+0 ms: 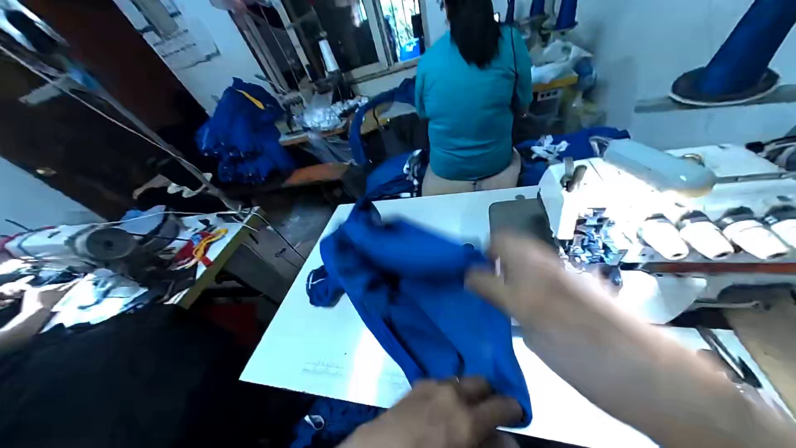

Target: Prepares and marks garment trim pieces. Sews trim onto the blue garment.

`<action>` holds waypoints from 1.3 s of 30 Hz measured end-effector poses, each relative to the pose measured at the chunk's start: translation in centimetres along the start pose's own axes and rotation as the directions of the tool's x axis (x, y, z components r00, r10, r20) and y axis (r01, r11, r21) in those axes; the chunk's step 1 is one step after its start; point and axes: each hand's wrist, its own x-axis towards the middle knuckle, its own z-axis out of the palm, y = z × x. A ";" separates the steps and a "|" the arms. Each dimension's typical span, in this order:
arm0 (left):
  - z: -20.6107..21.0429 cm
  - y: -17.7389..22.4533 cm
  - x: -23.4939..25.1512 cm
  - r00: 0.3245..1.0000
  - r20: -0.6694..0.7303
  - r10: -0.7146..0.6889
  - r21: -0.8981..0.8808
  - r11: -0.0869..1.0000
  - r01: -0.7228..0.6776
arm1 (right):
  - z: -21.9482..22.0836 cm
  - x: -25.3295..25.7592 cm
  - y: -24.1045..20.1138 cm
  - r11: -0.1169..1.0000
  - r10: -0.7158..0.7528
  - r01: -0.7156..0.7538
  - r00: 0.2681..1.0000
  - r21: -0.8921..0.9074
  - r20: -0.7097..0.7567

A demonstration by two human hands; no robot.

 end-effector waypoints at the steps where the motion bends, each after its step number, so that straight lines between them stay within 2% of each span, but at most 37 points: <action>1: 2.8 -1.2 0.0 0.994 0.105 -0.012 -0.124 0.992 0.025 | 4.0 -3.6 0.6 0.997 0.012 -0.014 1.000 0.079 0.023; 2: 4.9 -2.4 -0.1 0.992 0.124 -0.016 -0.201 0.979 0.041 | 7.3 -7.4 0.7 0.986 0.042 -0.054 0.996 0.156 0.078; 3: 6.4 -3.4 -0.3 0.998 0.047 -0.037 -0.226 0.973 0.047 | 9.6 -10.8 0.6 0.968 0.085 -0.111 0.989 0.224 0.122; 4: 7.0 -4.3 -0.4 0.993 -0.093 -0.077 -0.240 0.969 0.052 | 11.0 -13.5 0.4 0.940 0.140 -0.177 0.980 0.291 0.142; 5: 7.2 -5.0 -0.4 0.956 -0.267 -0.122 -0.261 0.964 0.050 | 11.4 -15.3 0.3 0.903 0.221 -0.258 0.965 0.343 0.142; 6: 7.2 -5.6 -0.2 0.890 -0.424 -0.168 -0.274 0.960 0.050 | 11.2 -16.4 0.0 0.865 0.323 -0.338 0.941 0.371 0.104; 8: 6.6 -7.0 0.1 0.775 -0.588 -0.231 -0.179 0.972 0.154 | 10.6 -17.1 -0.9 0.801 0.517 -0.482 0.856 0.355 -0.007; 9: 6.4 -7.9 0.4 0.761 -0.601 -0.244 -0.076 0.965 0.250 | 10.5 -16.8 -1.2 0.774 0.591 -0.559 0.806 0.299 -0.023; 11: 6.5 -10.0 1.4 0.789 -0.539 -0.294 0.077 0.916 0.394 | 10.6 -15.4 -1.6 0.724 0.664 -0.659 0.746 0.204 0.051; 13: 6.5 -11.5 2.6 0.827 -0.418 -0.377 0.142 0.872 0.469 | 11.6 -14.1 -2.0 0.739 0.638 -0.643 0.764 0.202 0.096; 15: 5.7 -12.5 3.1 0.849 -0.331 -0.411 0.111 0.877 0.468 | 11.8 -13.4 -2.4 0.734 0.600 -0.601 0.792 0.317 0.111; 16: 4.4 -12.5 3.0 0.853 -0.304 -0.425 0.071 0.882 0.465 | 11.1 -13.2 -2.4 0.670 0.608 -0.592 0.784 0.449 0.127; 17: 2.6 -12.4 2.9 0.848 -0.329 -0.414 0.036 0.892 0.450 | 10.2 -13.2 -2.2 0.537 0.628 -0.576 0.761 0.617 0.163; 19: -1.8 -11.7 2.9 0.807 -0.485 -0.338 -0.001 0.923 0.386 | 8.5 -13.1 -1.6 0.116 0.658 -0.471 0.696 0.874 0.288; 20: -4.0 -10.8 3.3 0.779 -0.542 -0.315 -0.016 0.931 0.365 | 7.7 -12.9 -1.4 -0.064 0.650 -0.407 0.676 0.911 0.348; 21: -5.8 -9.7 3.9 0.755 -0.580 -0.307 -0.025 0.933 0.360 | 7.3 -12.7 -1.3 -0.168 0.645 -0.358 0.665 0.919 0.377; 22: -6.9 -8.6 4.7 0.738 -0.601 -0.308 -0.033 0.932 0.362 | 7.4 -12.4 -1.1 -0.196 0.650 -0.334 0.659 0.922 0.377; 24: -6.5 -7.5 6.6 0.722 -0.619 -0.309 -0.013 0.923 0.384 | 8.6 -12.2 -0.4 -0.131 0.680 -0.366 0.643 0.921 0.352; 26: -2.4 -7.9 7.7 0.697 -0.655 -0.293 -0.022 0.929 0.371 | 9.5 -12.7 0.1 -0.025 0.711 -0.457 0.617 0.889 0.337; 28: 3.5 -8.3 7.3 0.666 -0.697 -0.268 -0.150 0.962 0.230 | 9.8 -14.2 0.2 0.053 0.712 -0.568 0.598 0.821 0.368; 30: 8.4 -7.8 6.3 0.684 -0.682 -0.259 -0.309 0.950 0.052 | 9.4 -15.7 0.2 0.112 0.705 -0.631 0.595 0.767 0.386; 31: 10.2 -7.4 5.8 0.716 -0.647 -0.261 -0.371 0.929 0.003 | 9.0 -16.4 0.4 0.217 0.720 -0.643 0.614 0.734 0.324; 32: 11.5 -7.1 5.5 0.748 -0.610 -0.262 -0.407 0.913 -0.012 | 8.5 -17.2 0.8 0.372 0.744 -0.647 0.636 0.665 0.203; 34: 13.2 -6.6 5.2 0.774 -0.576 -0.265 -0.391 0.920 0.024 | 7.2 -18.3 2.6 0.644 0.742 -0.661 0.662 0.384 -0.105; 35: 13.4 -6.2 5.2 0.781 -0.565 -0.267 -0.351 0.934 0.065 | 6.6 -18.8 3.9 0.703 0.711 -0.679 0.667 0.212 -0.221; 37: 13.6 -5.3 5.7 0.778 -0.567 -0.272 -0.206 0.961 0.186 | 5.5 -19.8 6.7 0.672 0.700 -0.740 0.642 -0.015 -0.312; 39: 14.1 -4.8 6.7 0.761 -0.590 -0.271 -0.097 0.959 0.266 | 5.5 -20.9 9.2 0.583 0.752 -0.807 0.581 -0.100 -0.310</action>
